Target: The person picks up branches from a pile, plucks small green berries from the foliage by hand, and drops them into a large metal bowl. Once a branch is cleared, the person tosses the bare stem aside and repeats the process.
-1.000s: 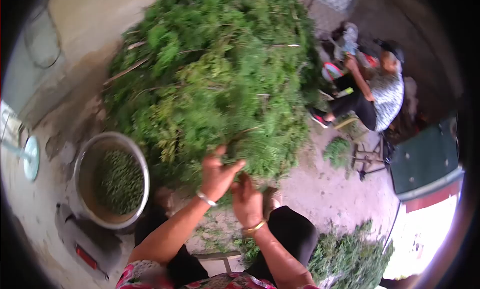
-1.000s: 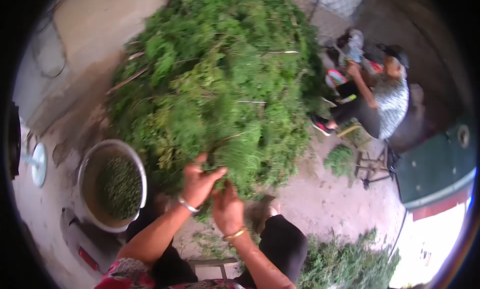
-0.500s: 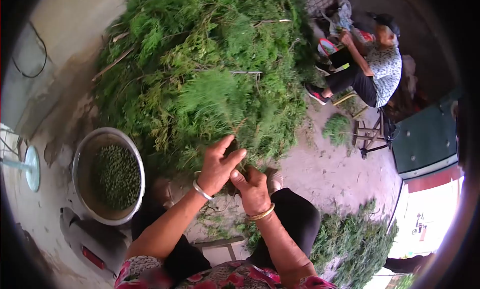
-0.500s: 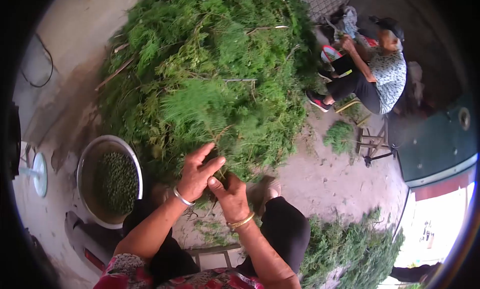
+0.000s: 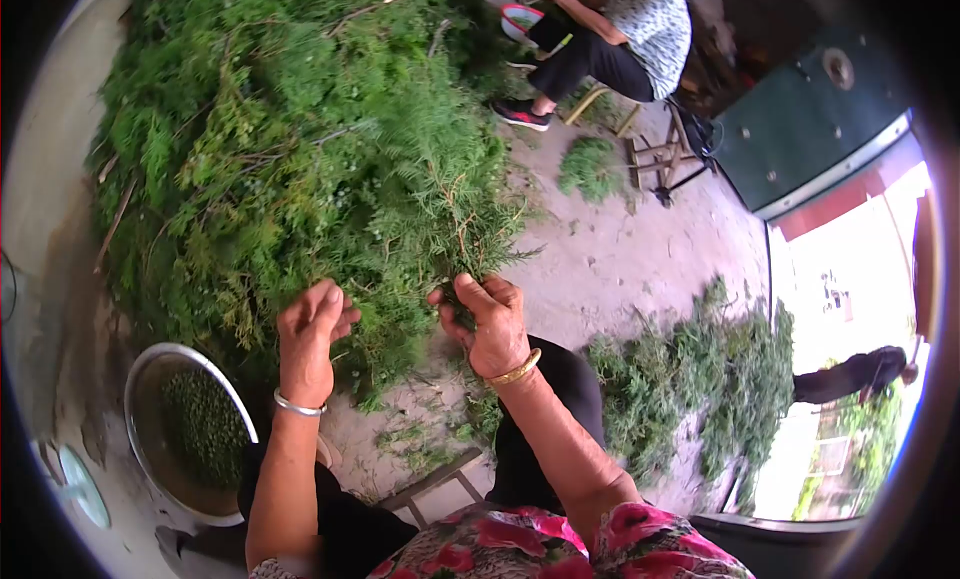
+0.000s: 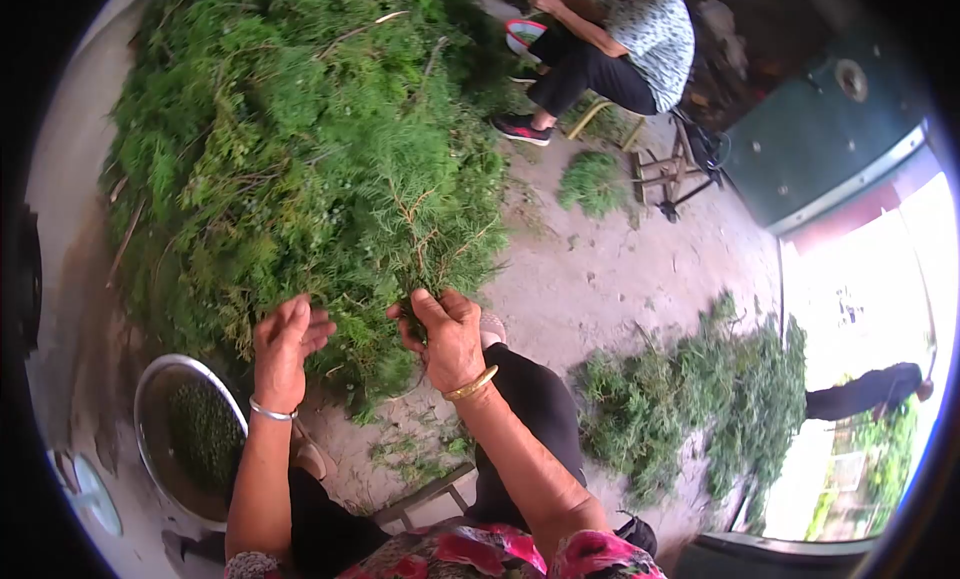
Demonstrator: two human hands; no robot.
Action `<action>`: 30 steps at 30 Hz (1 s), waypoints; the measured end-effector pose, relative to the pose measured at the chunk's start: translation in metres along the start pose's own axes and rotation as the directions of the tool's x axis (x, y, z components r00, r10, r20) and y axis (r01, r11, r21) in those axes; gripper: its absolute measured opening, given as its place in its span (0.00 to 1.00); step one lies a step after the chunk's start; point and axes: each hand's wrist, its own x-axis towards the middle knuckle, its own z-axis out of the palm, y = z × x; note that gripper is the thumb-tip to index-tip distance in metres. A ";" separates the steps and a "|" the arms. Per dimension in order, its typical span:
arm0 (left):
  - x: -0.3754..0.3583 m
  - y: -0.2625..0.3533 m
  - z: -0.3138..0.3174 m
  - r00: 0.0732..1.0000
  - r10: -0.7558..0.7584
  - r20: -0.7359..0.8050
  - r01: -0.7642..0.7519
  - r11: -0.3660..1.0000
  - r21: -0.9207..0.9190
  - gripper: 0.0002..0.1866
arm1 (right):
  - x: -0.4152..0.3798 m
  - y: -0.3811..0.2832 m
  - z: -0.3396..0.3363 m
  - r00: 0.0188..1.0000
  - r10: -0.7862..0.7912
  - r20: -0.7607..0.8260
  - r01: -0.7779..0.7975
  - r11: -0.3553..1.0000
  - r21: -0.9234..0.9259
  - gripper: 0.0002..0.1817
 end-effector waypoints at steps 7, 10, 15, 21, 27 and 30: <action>-0.017 -0.012 0.032 0.705 -0.178 0.687 0.365 0.921 -0.136 0.29 | -0.011 0.004 -0.010 0.999 0.023 -0.037 -0.024 0.999 -0.042 0.09; -0.014 -0.022 0.028 0.412 -0.324 0.852 0.413 0.900 0.143 0.24 | -0.015 0.001 -0.010 0.995 0.091 -0.037 -0.095 0.988 -0.124 0.10; -0.026 -0.040 0.029 0.730 -0.259 0.632 0.117 0.959 0.257 0.17 | -0.019 -0.009 -0.022 0.998 0.039 -0.056 -0.050 0.975 -0.216 0.13; -0.006 -0.012 0.024 0.878 -0.089 0.470 0.317 0.845 -0.431 0.18 | -0.046 -0.004 -0.036 0.982 0.111 0.156 -0.017 0.863 -0.505 0.08; 0.023 -0.012 -0.001 0.996 -0.068 -0.056 0.034 0.886 -0.462 0.17 | -0.072 0.018 -0.046 0.941 0.271 0.204 -0.101 0.797 -0.596 0.09; 0.029 -0.011 -0.005 0.959 0.094 -0.267 -0.193 0.907 -0.375 0.20 | -0.075 0.020 -0.045 0.940 0.222 0.258 0.002 0.754 -0.656 0.10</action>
